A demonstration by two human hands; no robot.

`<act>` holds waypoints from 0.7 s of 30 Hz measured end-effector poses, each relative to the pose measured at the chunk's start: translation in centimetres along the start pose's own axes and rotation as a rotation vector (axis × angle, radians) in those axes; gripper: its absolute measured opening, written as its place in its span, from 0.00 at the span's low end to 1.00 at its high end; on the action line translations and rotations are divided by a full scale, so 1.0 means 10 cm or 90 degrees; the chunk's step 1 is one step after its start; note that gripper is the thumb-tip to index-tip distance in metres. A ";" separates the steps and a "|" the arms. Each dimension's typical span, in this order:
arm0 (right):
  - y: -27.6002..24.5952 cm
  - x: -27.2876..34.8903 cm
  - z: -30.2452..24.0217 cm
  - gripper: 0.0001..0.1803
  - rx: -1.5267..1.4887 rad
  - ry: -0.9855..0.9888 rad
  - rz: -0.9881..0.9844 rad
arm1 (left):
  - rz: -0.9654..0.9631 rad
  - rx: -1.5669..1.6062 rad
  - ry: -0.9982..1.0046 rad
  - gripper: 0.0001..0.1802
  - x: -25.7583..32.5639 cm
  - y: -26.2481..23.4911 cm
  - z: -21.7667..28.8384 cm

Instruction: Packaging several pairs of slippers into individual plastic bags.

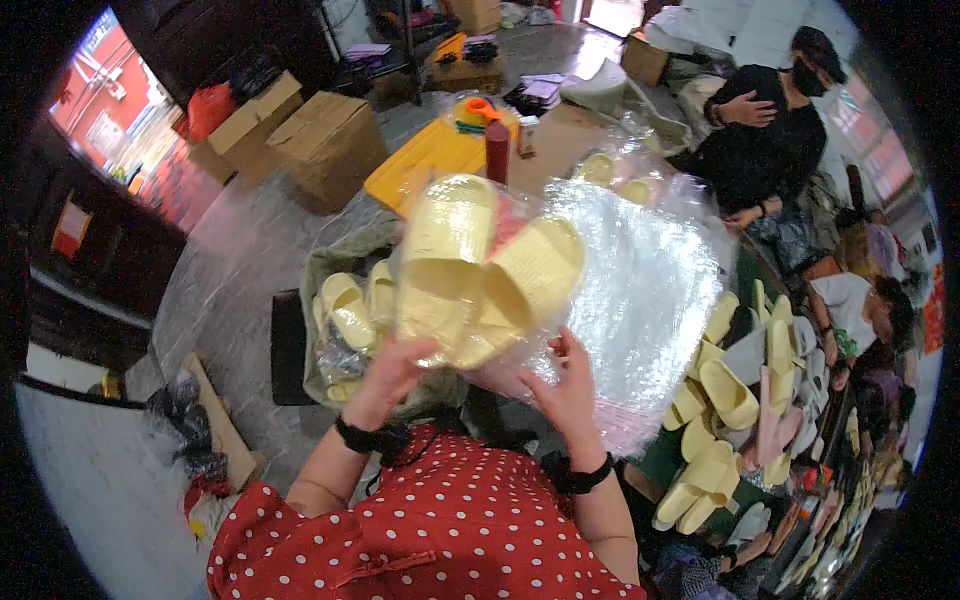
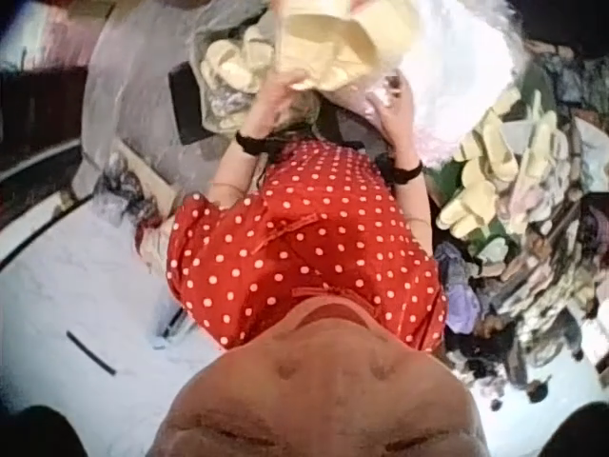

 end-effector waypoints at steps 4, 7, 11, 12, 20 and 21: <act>-0.38 -0.16 0.06 0.31 0.008 -0.012 0.205 | 0.167 -0.426 0.194 0.24 0.14 -1.40 1.14; -0.38 -0.21 0.05 0.22 0.024 -0.030 0.240 | 0.209 -0.591 0.045 0.28 0.38 -2.19 1.43; -0.02 0.07 -0.06 0.13 -0.076 -0.060 0.075 | 0.055 -0.717 -0.133 0.22 0.25 -2.17 1.05; 0.31 0.12 -0.54 0.13 0.023 -0.161 -0.051 | -0.033 -0.791 -0.175 0.22 0.18 -2.11 0.96; 2.74 -0.20 1.14 0.66 0.174 0.208 -0.363 | -0.234 -0.799 -0.301 0.28 -0.22 -3.45 -0.23; 2.82 -0.35 1.33 0.65 0.198 0.149 -0.217 | -0.247 -0.803 -0.293 0.28 -0.40 -3.39 -0.25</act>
Point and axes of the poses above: each hand's wrist, its own x-axis away from the middle knuckle, its own y-axis out of the palm, z = x × y, the point moved 10 cm from there along -x, towards the middle knuckle, and after that the axes turned 13 degrees about y, right-handed, at the moved point
